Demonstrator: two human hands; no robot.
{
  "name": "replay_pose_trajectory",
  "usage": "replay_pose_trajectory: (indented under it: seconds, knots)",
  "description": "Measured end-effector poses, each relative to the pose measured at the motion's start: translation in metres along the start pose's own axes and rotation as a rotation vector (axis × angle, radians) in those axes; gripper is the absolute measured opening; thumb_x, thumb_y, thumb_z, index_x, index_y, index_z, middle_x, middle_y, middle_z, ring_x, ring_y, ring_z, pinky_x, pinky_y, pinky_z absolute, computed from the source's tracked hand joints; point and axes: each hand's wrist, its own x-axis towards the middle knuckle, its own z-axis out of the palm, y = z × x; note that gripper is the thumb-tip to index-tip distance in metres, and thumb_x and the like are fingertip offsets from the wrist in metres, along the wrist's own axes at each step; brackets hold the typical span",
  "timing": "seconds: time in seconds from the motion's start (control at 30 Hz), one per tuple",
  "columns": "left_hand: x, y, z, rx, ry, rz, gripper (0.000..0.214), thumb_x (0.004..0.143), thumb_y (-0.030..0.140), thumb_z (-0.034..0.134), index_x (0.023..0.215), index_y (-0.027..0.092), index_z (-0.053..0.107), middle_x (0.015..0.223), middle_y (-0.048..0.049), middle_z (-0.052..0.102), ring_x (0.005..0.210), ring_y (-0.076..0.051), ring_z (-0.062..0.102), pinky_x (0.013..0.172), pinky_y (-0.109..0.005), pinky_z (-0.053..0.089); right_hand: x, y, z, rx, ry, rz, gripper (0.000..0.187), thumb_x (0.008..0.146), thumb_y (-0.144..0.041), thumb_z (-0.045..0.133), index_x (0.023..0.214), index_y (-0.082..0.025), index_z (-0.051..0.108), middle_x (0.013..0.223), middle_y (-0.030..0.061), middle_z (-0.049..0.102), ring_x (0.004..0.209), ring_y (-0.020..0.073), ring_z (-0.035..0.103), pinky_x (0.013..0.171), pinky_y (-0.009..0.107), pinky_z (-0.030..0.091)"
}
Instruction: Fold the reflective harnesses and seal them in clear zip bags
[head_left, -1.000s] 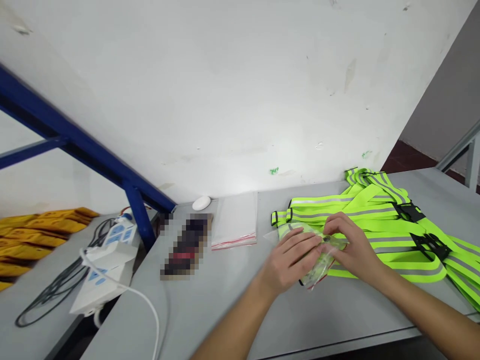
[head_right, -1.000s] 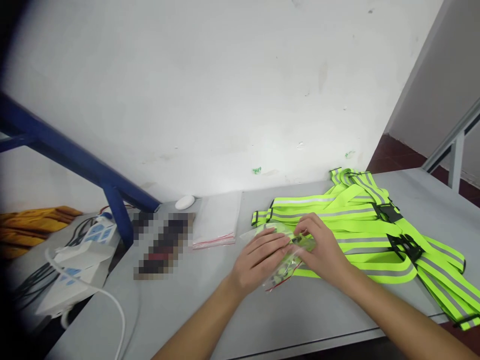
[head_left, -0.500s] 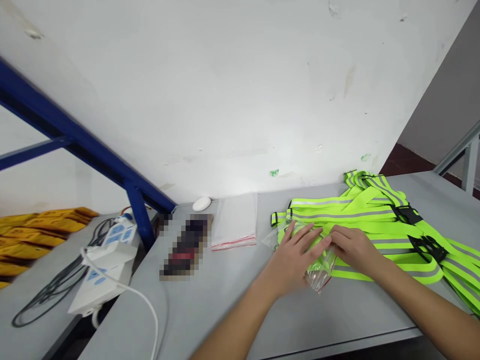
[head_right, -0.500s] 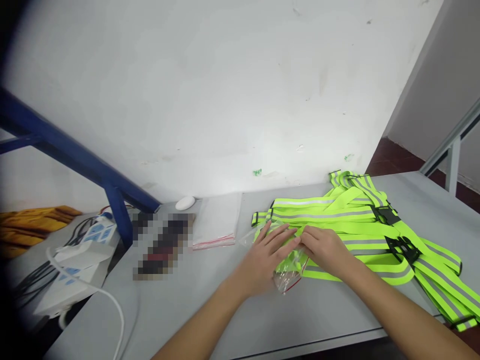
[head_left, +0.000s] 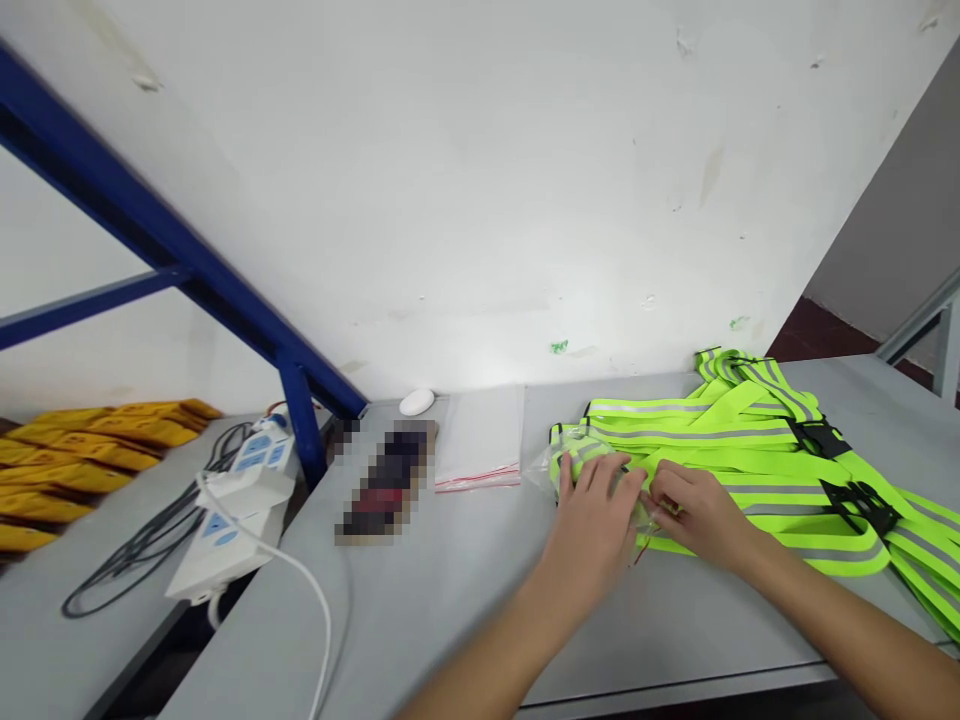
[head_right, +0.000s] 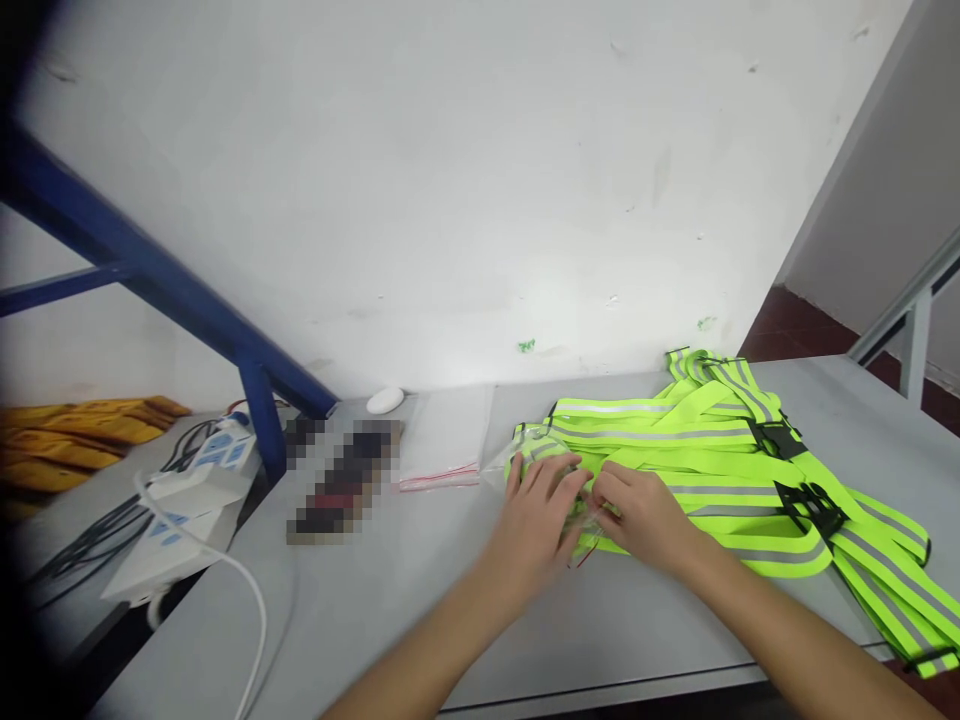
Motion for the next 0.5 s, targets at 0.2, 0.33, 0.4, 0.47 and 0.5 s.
replay_pose_trajectory:
  seconds: [0.2,0.33,0.4,0.47,0.5]
  knots:
    - [0.002,-0.003,-0.005,0.126,0.071,-0.011,0.038,0.07,-0.001,0.053,0.101,0.019,0.055,0.118,-0.0087,0.061,0.108,-0.03,0.052,0.095,-0.054,0.042,-0.004,-0.009,0.009,-0.101,-0.057,-0.117,0.022,0.087,-0.009,0.04,0.069,-0.023,0.042,0.062,-0.0021,0.05,0.051,0.0121,0.042,0.049,0.023,0.028]
    - [0.005,-0.008,-0.001,0.14,0.112,0.012,0.029,0.072,-0.002,0.053,0.09,0.02,0.057,0.105,-0.0054,0.064,0.094,-0.025,0.054,0.087,-0.045,0.045,-0.004,-0.01,0.011,-0.124,-0.071,-0.101,0.021,0.085,-0.008,0.041,0.07,-0.023,0.043,0.063,-0.0017,0.051,0.052,0.0133,0.044,0.05,0.024,0.029]
    - [0.005,-0.011,0.001,0.113,0.077,0.056,0.027,0.075,0.003,0.055,0.095,0.021,0.059,0.112,-0.0053,0.064,0.102,-0.026,0.053,0.095,-0.048,0.041,-0.003,-0.006,0.006,-0.116,-0.139,-0.038,0.018,0.082,-0.007,0.045,0.072,-0.022,0.044,0.066,-0.0019,0.053,0.054,0.0132,0.048,0.05,0.023,0.03]
    - [0.004,-0.015,-0.001,0.065,-0.011,0.129,0.03,0.079,0.016,0.06,0.109,0.021,0.059,0.127,-0.0071,0.06,0.119,-0.029,0.048,0.106,-0.053,0.033,-0.002,0.003,-0.001,-0.133,-0.249,0.039,0.016,0.079,-0.006,0.05,0.077,-0.022,0.048,0.073,-0.0015,0.056,0.058,0.0133,0.053,0.051,0.023,0.031]
    - [0.003,-0.016,-0.003,0.041,-0.06,0.17,0.037,0.081,0.026,0.062,0.118,0.022,0.056,0.136,-0.0082,0.055,0.127,-0.031,0.043,0.109,-0.055,0.028,-0.002,0.008,-0.005,-0.147,-0.301,0.077,0.016,0.079,-0.006,0.051,0.079,-0.022,0.049,0.076,-0.0011,0.058,0.06,0.0135,0.055,0.052,0.023,0.032]
